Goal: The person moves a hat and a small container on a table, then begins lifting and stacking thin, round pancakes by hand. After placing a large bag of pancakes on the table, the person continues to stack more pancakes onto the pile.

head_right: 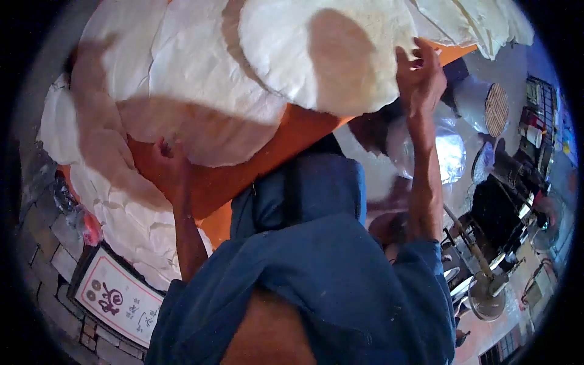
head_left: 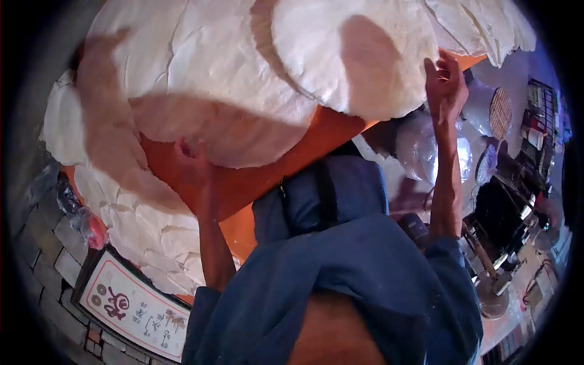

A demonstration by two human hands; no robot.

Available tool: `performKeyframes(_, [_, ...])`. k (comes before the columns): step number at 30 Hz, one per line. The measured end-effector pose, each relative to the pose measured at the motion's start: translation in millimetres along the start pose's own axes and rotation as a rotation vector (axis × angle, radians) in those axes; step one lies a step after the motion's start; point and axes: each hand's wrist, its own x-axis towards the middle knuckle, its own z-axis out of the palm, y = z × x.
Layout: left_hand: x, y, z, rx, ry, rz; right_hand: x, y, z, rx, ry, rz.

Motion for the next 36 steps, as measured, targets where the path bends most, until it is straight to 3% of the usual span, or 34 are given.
performKeyframes(2, [-7, -15, -17, 0.029, -0.035, -0.093, -48, -32, 8, 0.359, -0.296, -0.036])
performKeyframes(5, [0, -25, -17, -0.072, -0.007, -0.057, -123, -91, 32, 0.339, -0.7, -0.652])
performKeyframes(7, [10, -47, -2, -0.043, 0.074, 0.021, -172, -117, 75, 0.329, -0.774, -0.819])
performKeyframes(8, [11, -41, -4, -0.153, 0.084, -0.068, -192, -128, 92, 0.336, -0.812, -0.844])
performKeyframes(10, [8, -24, -10, -0.368, 0.087, -0.246, -214, -149, 110, 0.264, -0.647, -0.965])
performKeyframes(11, [11, -33, -9, -0.551, -0.005, -0.307, -222, -155, 116, 0.225, -0.567, -1.023])
performKeyframes(14, [34, -73, -9, -1.016, -0.258, -0.469, -233, -162, 128, 0.145, -0.634, -0.992])
performKeyframes(16, [44, -84, -8, -1.201, -0.411, -0.573, -241, -163, 130, 0.17, -0.521, -1.007])
performKeyframes(17, [44, -71, -13, -1.198, -0.38, -0.585, -246, -165, 127, 0.181, -0.47, -1.011])
performKeyframes(19, [49, -16, -47, -1.193, -0.314, -0.605, -246, -185, 114, 0.265, -0.397, -0.971])
performKeyframes(20, [46, 12, -66, -1.31, -0.401, -0.585, -236, -194, 105, 0.308, -0.356, -0.959])
performKeyframes(21, [71, -1, -74, -1.349, -0.609, -0.339, -224, -201, 95, 0.32, -0.4, -0.928])
performKeyframes(23, [59, 65, -102, -1.4, -0.486, -0.314, -188, -220, 69, 0.349, -0.478, -0.868])
performKeyframes(24, [62, 87, -104, -1.529, -0.564, -0.075, -162, -233, 49, 0.584, -0.247, -0.765])
performKeyframes(25, [65, 107, -105, -1.644, -0.64, 0.167, -136, -240, 29, 0.72, -0.191, -0.655])
performKeyframes(26, [58, 134, -105, -1.611, -0.571, 0.162, -110, -239, -7, 0.619, -0.4, -0.432])
performKeyframes(27, [48, 162, -105, -1.58, -0.497, 0.162, -85, -230, -19, 0.766, -0.399, -0.207])
performKeyframes(28, [44, 179, -102, -1.546, -0.423, 0.16, -57, -214, -23, 0.864, -0.316, -0.128])
performKeyframes(29, [48, 183, -92, -1.385, -0.376, 0.215, -33, -202, -48, 1.003, -0.36, -0.069])
performKeyframes(30, [54, 182, -73, -1.224, -0.327, 0.267, -17, -185, -55, 1.092, -0.311, 0.152])
performKeyframes(32, [61, 180, -30, -0.962, -0.296, 0.361, 7, -110, -47, 1.228, -0.324, 0.204])
performKeyframes(33, [61, 177, -7, -0.862, -0.31, 0.406, 10, -98, -43, 1.03, -0.189, 0.346])
performKeyframes(36, [62, 154, 52, -0.724, -0.421, 0.393, 20, 18, 13, 0.948, -0.154, 0.395])
